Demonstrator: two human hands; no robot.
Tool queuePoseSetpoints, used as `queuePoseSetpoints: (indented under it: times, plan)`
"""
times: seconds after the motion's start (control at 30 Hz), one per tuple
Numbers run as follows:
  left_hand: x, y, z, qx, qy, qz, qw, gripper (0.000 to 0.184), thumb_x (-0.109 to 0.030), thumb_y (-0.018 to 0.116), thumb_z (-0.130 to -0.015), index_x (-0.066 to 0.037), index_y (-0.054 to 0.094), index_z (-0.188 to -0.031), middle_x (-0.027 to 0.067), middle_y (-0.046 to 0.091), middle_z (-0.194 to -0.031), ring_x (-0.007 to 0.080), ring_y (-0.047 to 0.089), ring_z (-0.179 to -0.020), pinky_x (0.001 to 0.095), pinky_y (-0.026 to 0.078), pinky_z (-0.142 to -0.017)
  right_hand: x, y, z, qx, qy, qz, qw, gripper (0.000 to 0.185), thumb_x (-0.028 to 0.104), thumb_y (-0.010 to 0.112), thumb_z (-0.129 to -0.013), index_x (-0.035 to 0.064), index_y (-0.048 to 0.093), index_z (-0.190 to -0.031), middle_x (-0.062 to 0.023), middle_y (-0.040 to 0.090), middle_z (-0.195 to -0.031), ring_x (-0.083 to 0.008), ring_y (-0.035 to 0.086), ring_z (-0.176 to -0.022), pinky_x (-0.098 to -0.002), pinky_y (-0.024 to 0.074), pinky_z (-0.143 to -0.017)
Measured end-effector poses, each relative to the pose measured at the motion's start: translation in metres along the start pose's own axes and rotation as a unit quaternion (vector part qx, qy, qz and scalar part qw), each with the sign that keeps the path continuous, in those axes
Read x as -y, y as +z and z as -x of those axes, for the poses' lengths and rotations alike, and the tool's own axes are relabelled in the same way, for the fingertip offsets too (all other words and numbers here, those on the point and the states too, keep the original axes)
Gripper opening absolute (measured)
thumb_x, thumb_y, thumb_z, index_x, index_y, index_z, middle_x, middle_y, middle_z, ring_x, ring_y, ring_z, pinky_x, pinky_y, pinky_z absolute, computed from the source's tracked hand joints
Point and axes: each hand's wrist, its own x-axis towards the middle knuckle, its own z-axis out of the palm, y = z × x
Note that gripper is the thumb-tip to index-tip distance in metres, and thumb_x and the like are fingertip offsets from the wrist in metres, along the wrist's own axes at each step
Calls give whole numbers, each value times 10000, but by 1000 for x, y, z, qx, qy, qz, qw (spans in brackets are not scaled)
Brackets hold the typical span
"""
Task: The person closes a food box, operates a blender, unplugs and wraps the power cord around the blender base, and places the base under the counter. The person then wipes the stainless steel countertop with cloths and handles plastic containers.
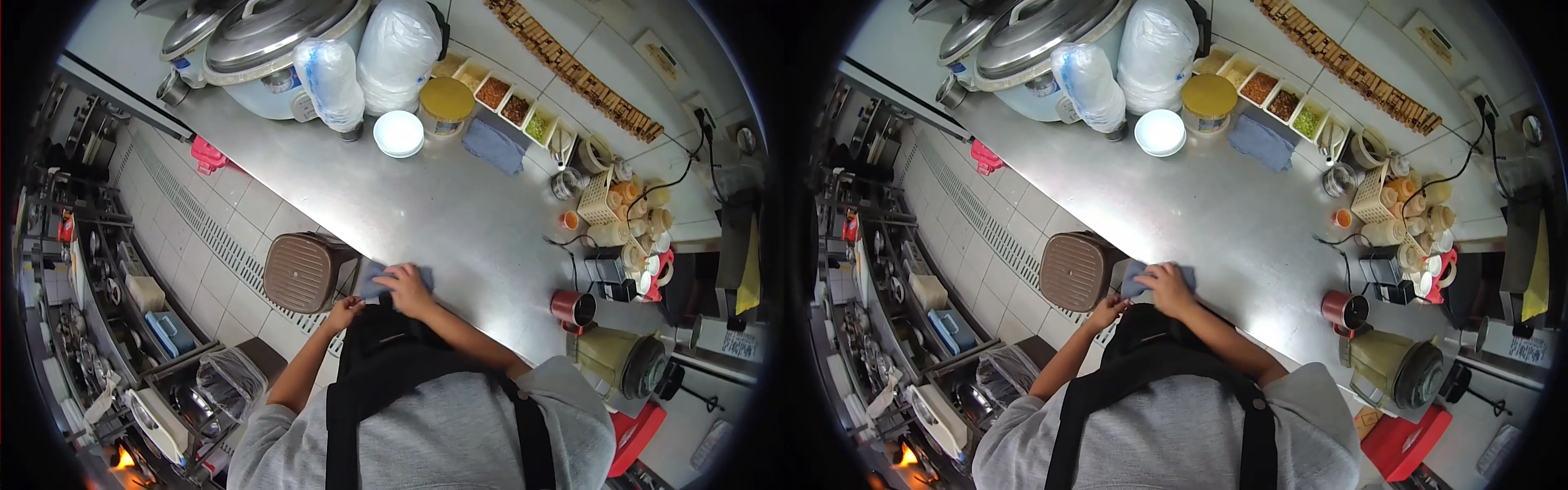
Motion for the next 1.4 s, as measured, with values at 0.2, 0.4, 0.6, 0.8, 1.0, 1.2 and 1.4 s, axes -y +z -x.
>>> queuePoseSetpoints:
  times: [0.2,0.4,0.6,0.8,1.0,1.2,1.4]
  plan:
    - [19,-18,28,-66,-30,45,996,342,-262,575,-900,28,577,-1082,50,625,-896,127,579,-832,270,470,-760,-85,-123,-102,-255,115,214,936,248,53,539,-749,68,635,-977,-135,547,-936,-314,486,-898,-409,369,-774]
    - [65,-38,45,-122,-73,76,987,356,-267,576,-898,23,567,-1104,75,627,-943,153,603,-892,291,490,-776,-215,-115,-152,-57,222,130,965,290,168,602,-807,105,631,-1089,-147,549,-1055,-331,497,-993,-393,396,-896]
    - [110,-55,51,-156,-42,104,981,362,-271,586,-890,25,568,-1097,61,635,-928,140,599,-781,268,482,-686,-191,-117,-200,-140,273,188,933,319,251,623,-796,73,637,-1061,-198,558,-1104,-340,529,-1031,-379,415,-903]
    - [72,-65,63,-171,-58,34,983,338,-272,560,-903,20,567,-1072,98,632,-900,142,627,-815,291,489,-655,-207,-124,-217,52,364,2,930,340,211,595,-759,64,635,-1063,-181,517,-1212,-305,520,-1092,-379,423,-906]
    - [-77,-45,20,-366,256,-205,871,466,-64,719,-693,-44,543,-1124,119,579,-1033,216,599,-833,304,496,-673,-89,-41,-133,88,102,144,980,265,114,549,-781,127,644,-1028,-150,587,-983,-334,565,-931,-438,453,-784]
    - [-279,-26,-131,-277,193,0,941,621,-390,665,-791,39,479,-1199,224,555,-1109,291,609,-919,348,548,-653,-4,-9,-51,135,77,-159,975,260,79,595,-758,72,643,-1013,-139,540,-987,-310,516,-969,-366,414,-884]
    - [-320,-23,-235,-86,68,234,966,459,-179,517,-872,96,408,-1223,253,532,-1131,340,647,-796,414,603,-619,-92,-118,-29,-205,240,-24,949,257,92,611,-800,15,617,-1045,-149,533,-1027,-284,523,-978,-348,424,-853]
